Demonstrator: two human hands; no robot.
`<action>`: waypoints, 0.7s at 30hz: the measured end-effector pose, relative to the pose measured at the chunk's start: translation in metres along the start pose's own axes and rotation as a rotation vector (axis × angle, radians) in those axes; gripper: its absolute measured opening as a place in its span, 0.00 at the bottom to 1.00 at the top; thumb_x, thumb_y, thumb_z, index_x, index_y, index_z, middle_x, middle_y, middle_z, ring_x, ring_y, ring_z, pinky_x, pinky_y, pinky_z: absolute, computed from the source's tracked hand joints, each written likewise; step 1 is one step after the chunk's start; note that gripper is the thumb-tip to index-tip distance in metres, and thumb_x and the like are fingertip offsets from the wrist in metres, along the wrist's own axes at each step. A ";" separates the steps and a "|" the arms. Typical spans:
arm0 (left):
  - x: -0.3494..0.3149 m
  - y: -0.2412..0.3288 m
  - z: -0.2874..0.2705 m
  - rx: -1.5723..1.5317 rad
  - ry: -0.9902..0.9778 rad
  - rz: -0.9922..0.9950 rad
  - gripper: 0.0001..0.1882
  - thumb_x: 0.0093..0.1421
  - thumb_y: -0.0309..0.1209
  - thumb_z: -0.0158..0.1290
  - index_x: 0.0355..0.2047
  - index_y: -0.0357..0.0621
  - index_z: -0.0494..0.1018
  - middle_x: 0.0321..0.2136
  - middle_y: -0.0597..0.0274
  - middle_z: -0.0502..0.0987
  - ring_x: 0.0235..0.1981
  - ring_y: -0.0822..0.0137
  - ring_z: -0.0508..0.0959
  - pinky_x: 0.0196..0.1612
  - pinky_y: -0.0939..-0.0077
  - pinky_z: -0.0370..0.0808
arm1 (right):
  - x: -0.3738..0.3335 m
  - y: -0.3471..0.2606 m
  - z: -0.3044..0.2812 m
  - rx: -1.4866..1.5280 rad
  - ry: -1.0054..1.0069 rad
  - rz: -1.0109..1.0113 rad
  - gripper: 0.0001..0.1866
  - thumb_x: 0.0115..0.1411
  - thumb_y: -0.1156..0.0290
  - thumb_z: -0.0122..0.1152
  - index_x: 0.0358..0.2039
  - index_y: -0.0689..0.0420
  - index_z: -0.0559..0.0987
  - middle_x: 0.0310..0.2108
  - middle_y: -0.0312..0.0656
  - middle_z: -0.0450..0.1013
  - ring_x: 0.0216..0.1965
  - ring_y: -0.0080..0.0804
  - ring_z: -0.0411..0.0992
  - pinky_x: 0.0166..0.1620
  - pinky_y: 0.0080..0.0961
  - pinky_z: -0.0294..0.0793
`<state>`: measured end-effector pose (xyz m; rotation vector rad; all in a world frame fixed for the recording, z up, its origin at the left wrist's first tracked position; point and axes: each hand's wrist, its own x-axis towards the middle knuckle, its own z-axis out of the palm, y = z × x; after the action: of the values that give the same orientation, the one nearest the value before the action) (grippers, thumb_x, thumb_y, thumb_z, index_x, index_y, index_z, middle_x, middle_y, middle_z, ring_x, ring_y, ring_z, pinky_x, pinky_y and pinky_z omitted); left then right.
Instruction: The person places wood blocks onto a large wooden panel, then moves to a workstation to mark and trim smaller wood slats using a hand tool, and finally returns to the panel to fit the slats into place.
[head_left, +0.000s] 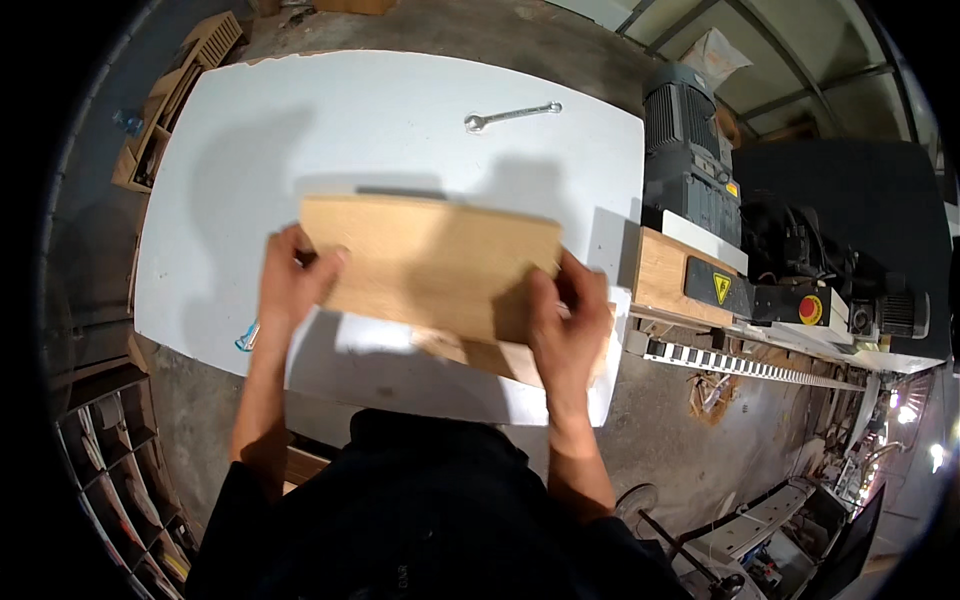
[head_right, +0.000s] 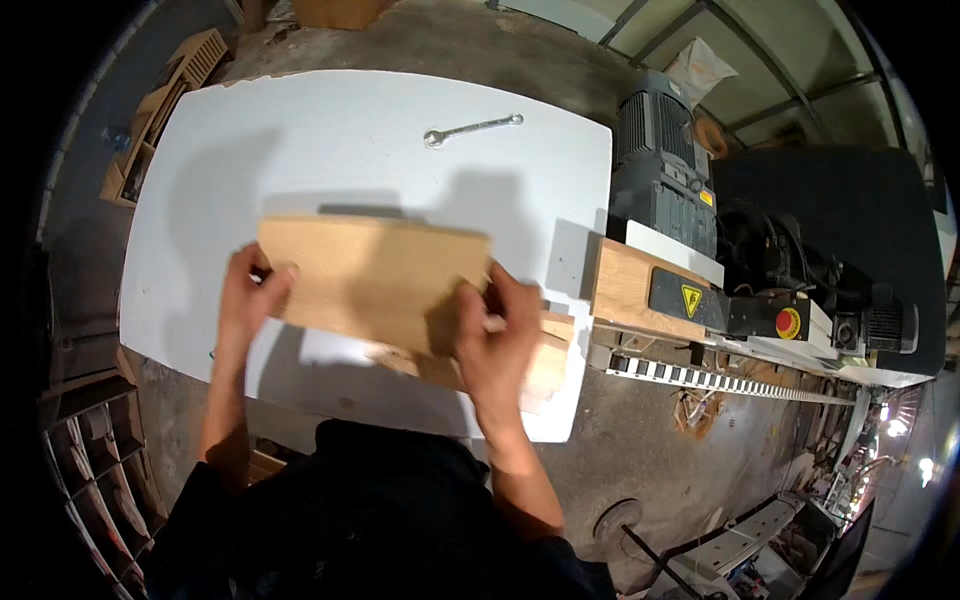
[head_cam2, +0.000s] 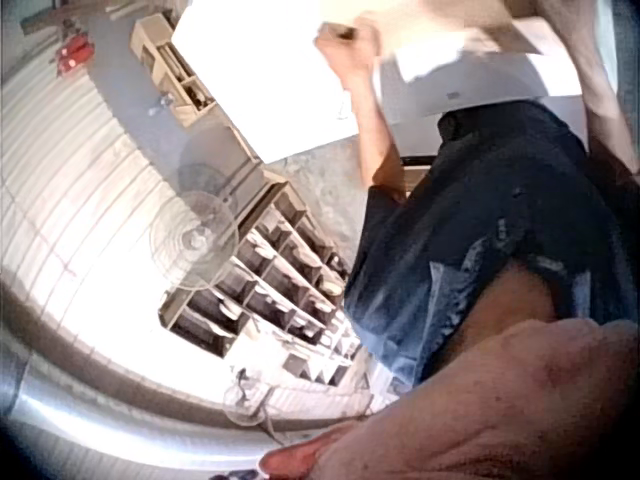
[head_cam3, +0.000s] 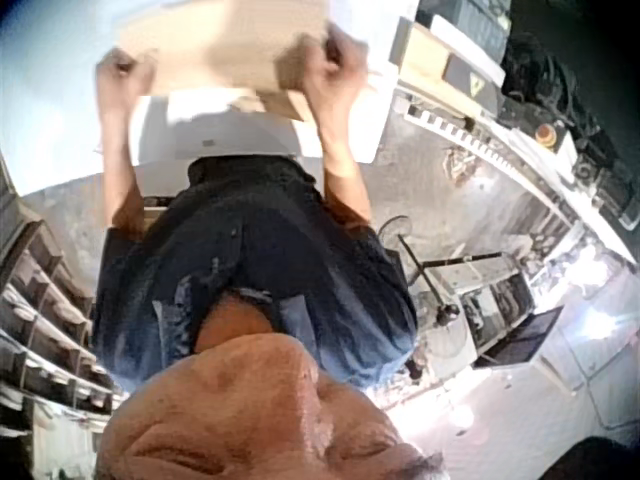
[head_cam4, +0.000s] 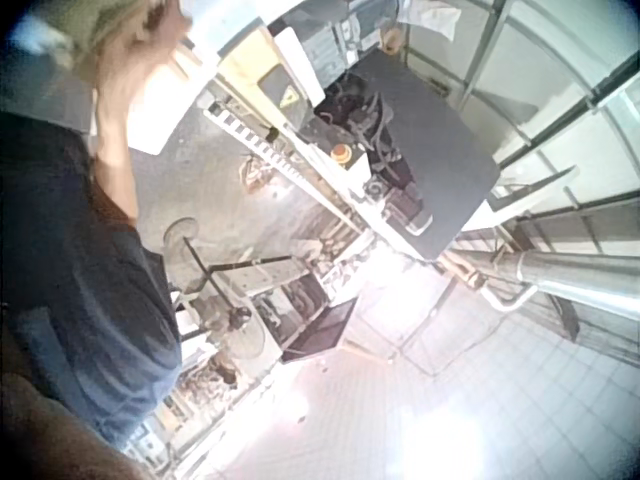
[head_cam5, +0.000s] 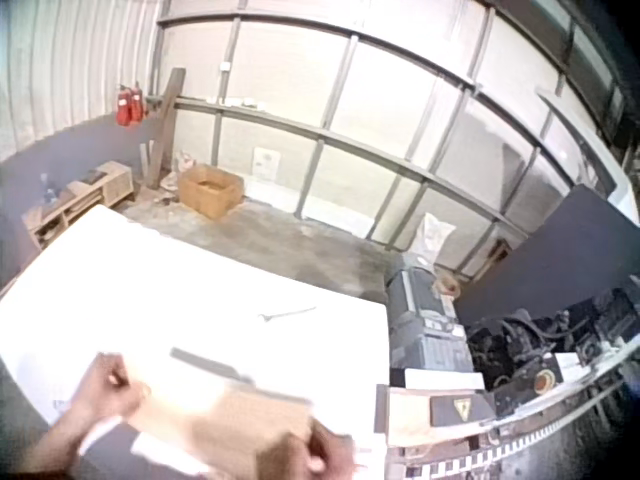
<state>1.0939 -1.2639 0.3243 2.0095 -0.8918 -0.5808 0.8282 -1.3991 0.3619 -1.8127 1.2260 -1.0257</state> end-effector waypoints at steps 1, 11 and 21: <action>-0.023 0.013 0.019 0.070 0.015 -0.008 0.24 0.46 0.33 0.64 0.40 0.29 0.70 0.33 0.49 0.75 0.30 0.61 0.75 0.33 0.69 0.74 | -0.016 0.015 -0.023 -0.007 0.033 0.052 0.18 0.52 0.75 0.64 0.43 0.66 0.76 0.27 0.43 0.67 0.27 0.29 0.67 0.31 0.26 0.69; -0.059 0.028 0.115 0.315 -0.270 -0.087 0.40 0.46 0.39 0.65 0.53 0.28 0.62 0.47 0.42 0.68 0.51 0.49 0.68 0.58 0.63 0.62 | -0.059 0.177 -0.117 -0.382 0.071 0.123 0.30 0.54 0.63 0.67 0.49 0.73 0.69 0.28 0.44 0.71 0.28 0.31 0.68 0.32 0.25 0.69; -0.025 0.038 0.133 -0.532 -0.675 -0.554 0.40 0.46 0.35 0.66 0.55 0.29 0.62 0.50 0.42 0.70 0.54 0.53 0.69 0.58 0.63 0.64 | -0.022 0.152 -0.118 0.472 -0.343 0.792 0.25 0.52 0.66 0.70 0.45 0.68 0.72 0.33 0.42 0.74 0.31 0.23 0.70 0.35 0.20 0.71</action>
<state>0.9746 -1.3280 0.2863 1.5513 -0.4427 -1.6815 0.6589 -1.4382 0.2752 -0.9415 1.1950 -0.4612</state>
